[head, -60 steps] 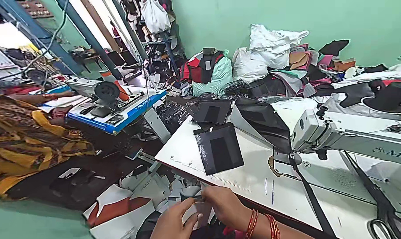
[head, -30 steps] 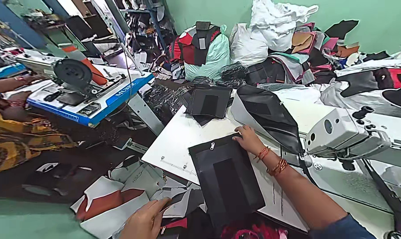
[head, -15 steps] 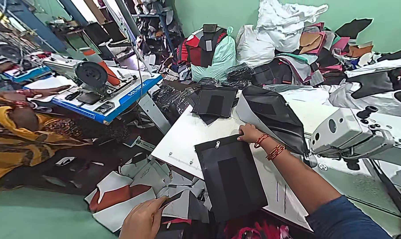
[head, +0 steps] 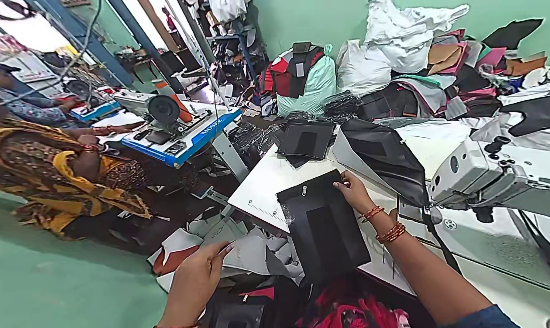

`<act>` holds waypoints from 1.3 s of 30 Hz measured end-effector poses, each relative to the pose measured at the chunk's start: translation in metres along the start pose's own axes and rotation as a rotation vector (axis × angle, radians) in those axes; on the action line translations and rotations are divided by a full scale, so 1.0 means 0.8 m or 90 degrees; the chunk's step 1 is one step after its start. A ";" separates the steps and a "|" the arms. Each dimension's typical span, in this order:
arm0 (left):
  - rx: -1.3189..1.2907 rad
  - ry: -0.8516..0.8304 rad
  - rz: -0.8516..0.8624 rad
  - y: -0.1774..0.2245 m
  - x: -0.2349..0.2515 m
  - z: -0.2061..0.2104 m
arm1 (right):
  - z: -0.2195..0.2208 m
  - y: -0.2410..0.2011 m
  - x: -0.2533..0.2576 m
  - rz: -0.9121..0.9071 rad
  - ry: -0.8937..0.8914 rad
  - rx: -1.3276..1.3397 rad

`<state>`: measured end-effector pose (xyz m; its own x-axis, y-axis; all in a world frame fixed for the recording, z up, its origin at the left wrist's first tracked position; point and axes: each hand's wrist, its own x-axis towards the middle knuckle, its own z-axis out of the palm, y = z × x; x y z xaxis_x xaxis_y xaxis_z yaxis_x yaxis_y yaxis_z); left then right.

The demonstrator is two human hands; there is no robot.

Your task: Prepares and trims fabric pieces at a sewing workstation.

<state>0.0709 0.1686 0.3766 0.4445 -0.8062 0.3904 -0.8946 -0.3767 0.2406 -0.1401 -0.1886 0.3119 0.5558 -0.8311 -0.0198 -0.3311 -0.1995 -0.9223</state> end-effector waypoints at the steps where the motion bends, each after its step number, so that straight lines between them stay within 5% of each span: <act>1: 0.001 -0.005 -0.015 0.001 0.003 -0.007 | 0.006 -0.006 -0.005 -0.047 0.010 0.056; 11: -0.045 -0.218 -0.200 0.013 0.042 -0.093 | 0.031 -0.142 -0.113 -0.411 -0.183 0.240; 18: -0.099 -0.310 -0.254 0.031 0.055 -0.120 | 0.076 -0.173 -0.181 -0.589 -0.369 0.228; 21: -0.169 -0.348 -0.226 0.037 0.051 -0.123 | 0.097 -0.172 -0.196 -0.545 -0.377 0.247; 27: -0.447 -0.406 -0.145 0.064 0.027 -0.106 | 0.141 -0.139 -0.204 -0.276 -0.367 0.370; 31: -0.484 -0.417 -0.107 0.057 0.024 -0.089 | 0.139 -0.130 -0.218 -0.264 -0.390 0.364; 39: -0.583 -0.425 -0.100 0.062 0.021 -0.070 | 0.142 -0.112 -0.220 -0.172 -0.216 0.362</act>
<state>0.0365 0.1615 0.4453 0.1897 -0.9641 -0.1859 -0.3391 -0.2420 0.9091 -0.1217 0.0346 0.3541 0.7997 -0.5645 0.2045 0.2491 0.0020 -0.9685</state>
